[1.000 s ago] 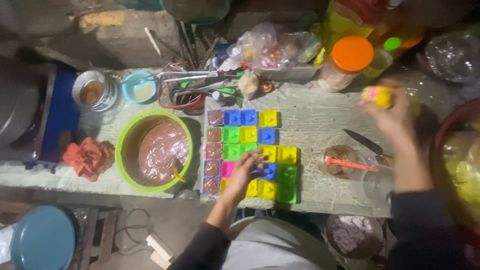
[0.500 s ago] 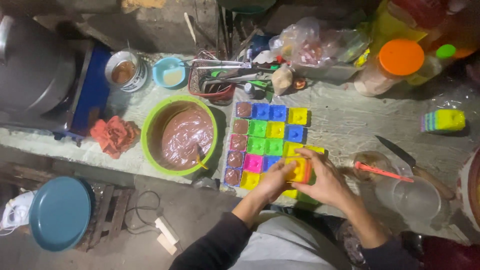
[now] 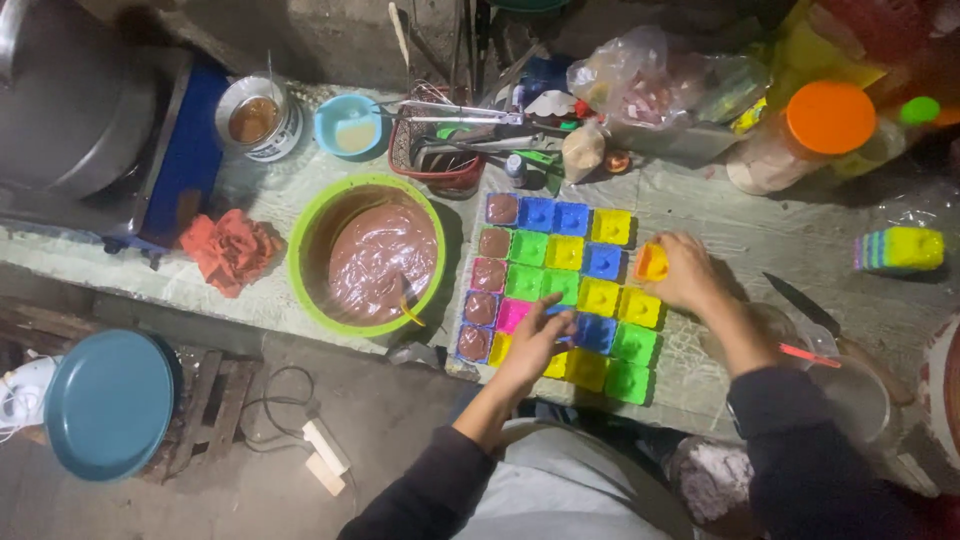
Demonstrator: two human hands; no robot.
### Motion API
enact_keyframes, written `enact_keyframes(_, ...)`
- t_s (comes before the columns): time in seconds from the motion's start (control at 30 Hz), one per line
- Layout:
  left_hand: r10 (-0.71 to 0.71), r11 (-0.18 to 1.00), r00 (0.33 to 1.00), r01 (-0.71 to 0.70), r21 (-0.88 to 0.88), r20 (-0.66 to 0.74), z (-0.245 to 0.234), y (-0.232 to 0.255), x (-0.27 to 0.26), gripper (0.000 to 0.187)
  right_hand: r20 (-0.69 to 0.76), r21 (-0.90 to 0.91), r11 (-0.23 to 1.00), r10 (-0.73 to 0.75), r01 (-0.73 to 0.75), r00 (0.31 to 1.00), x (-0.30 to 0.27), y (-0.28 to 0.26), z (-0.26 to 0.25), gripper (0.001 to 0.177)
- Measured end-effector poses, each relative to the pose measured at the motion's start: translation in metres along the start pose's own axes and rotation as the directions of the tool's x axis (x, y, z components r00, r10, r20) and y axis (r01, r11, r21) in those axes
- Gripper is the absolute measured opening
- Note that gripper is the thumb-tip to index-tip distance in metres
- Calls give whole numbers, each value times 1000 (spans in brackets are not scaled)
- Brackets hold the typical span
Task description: The person arranges colorful plastic molds on a countertop, then uses a spatula to scoop a brown paste from a green bowl and fill each mold one at a time. The filled molds are placed back in rows on the counter.
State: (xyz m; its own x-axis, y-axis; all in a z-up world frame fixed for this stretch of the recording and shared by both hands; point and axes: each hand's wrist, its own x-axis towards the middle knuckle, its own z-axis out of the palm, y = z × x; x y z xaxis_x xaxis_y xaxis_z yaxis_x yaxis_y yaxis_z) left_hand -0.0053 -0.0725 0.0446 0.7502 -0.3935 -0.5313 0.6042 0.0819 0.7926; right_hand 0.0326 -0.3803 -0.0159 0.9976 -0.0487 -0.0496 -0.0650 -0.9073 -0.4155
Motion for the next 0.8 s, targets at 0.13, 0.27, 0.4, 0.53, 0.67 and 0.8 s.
enact_keyframes(0.13,-30,999,998,29,-36,-47,-14,-1,-3,53,163,-17,992,124,-123,979,10,-27,-21,65)
enact_keyframes(0.27,21,998,996,-26,-60,-84,-23,0,-9,49,220,21,997,71,-78,973,20,-15,-12,75)
enact_keyframes(0.4,14,999,992,-19,-43,-122,-29,1,-10,46,252,204,976,18,-71,967,42,19,-7,79)
enact_keyframes(0.53,2,999,990,-7,-33,-144,-29,-3,-14,46,203,90,990,86,-106,975,63,9,-34,81)
enact_keyframes(0.67,-10,1000,991,8,-19,-135,-28,-5,-18,47,208,-59,988,149,-140,967,75,-5,-36,85)
enact_keyframes(0.8,-19,1000,991,21,20,-134,-28,-6,-19,46,341,-47,982,188,-183,921,81,7,-15,90)
